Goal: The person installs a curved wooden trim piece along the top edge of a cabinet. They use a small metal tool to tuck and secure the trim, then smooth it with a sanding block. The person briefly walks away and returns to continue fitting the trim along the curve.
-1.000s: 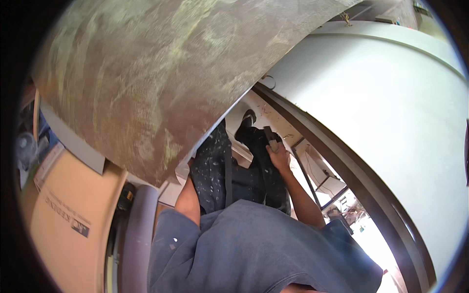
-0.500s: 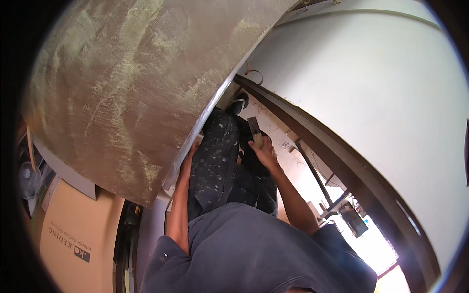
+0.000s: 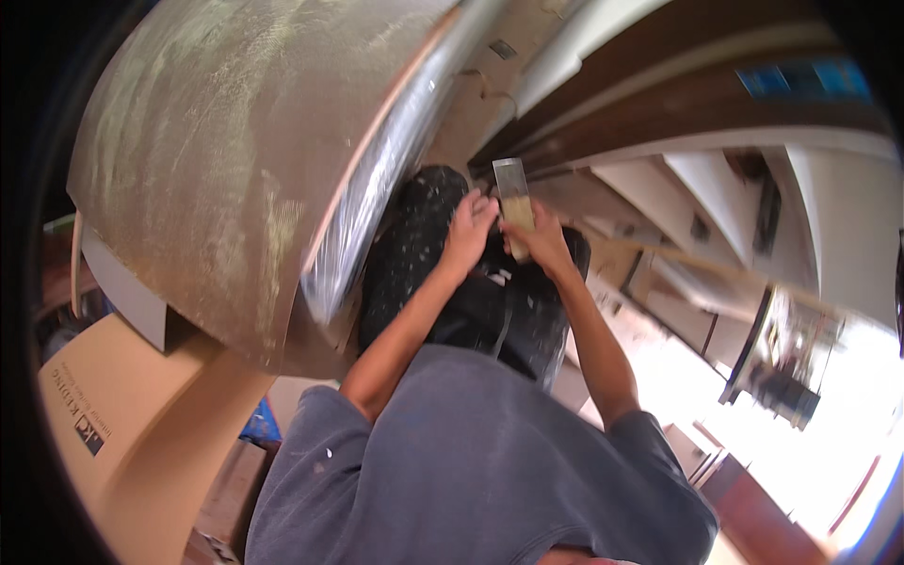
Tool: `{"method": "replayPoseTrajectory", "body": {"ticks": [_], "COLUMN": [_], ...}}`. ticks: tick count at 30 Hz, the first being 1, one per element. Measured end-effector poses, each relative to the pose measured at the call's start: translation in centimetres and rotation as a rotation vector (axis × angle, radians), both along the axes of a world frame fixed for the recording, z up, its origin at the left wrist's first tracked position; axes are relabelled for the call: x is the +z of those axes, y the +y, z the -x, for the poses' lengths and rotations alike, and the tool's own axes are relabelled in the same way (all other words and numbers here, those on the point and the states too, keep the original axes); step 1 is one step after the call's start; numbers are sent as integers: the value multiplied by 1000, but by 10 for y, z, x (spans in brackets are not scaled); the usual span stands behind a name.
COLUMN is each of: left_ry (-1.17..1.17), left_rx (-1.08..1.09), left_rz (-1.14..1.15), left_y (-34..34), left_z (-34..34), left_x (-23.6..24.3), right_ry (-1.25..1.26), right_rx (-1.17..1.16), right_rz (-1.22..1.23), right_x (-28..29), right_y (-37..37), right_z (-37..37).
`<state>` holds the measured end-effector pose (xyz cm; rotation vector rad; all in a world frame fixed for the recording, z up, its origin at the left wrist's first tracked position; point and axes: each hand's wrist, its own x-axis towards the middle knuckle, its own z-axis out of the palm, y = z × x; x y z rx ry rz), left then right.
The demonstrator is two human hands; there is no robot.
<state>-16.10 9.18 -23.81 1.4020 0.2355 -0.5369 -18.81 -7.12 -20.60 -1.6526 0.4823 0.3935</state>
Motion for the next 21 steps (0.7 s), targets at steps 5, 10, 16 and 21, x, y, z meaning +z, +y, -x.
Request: {"method": "replayPoseTrajectory", "body": {"ticks": [5, 10, 16, 21], "left_ry": [8, 73, -163, -195], "left_rx": [-26, -33, -51, -107], "left_rz": [492, 688, 642, 555], "left_y": [13, 35, 50, 59], "left_z": [-1, -4, 0, 3], "left_x": [37, 77, 114, 135], "right_ry": [-169, -266, -300, -313], "right_rx": [-101, -64, -78, -66], "right_rz": [83, 34, -94, -138], "right_x": [40, 74, 94, 109], "right_y": [36, 54, 62, 62], "right_z": [36, 61, 81, 88]}}
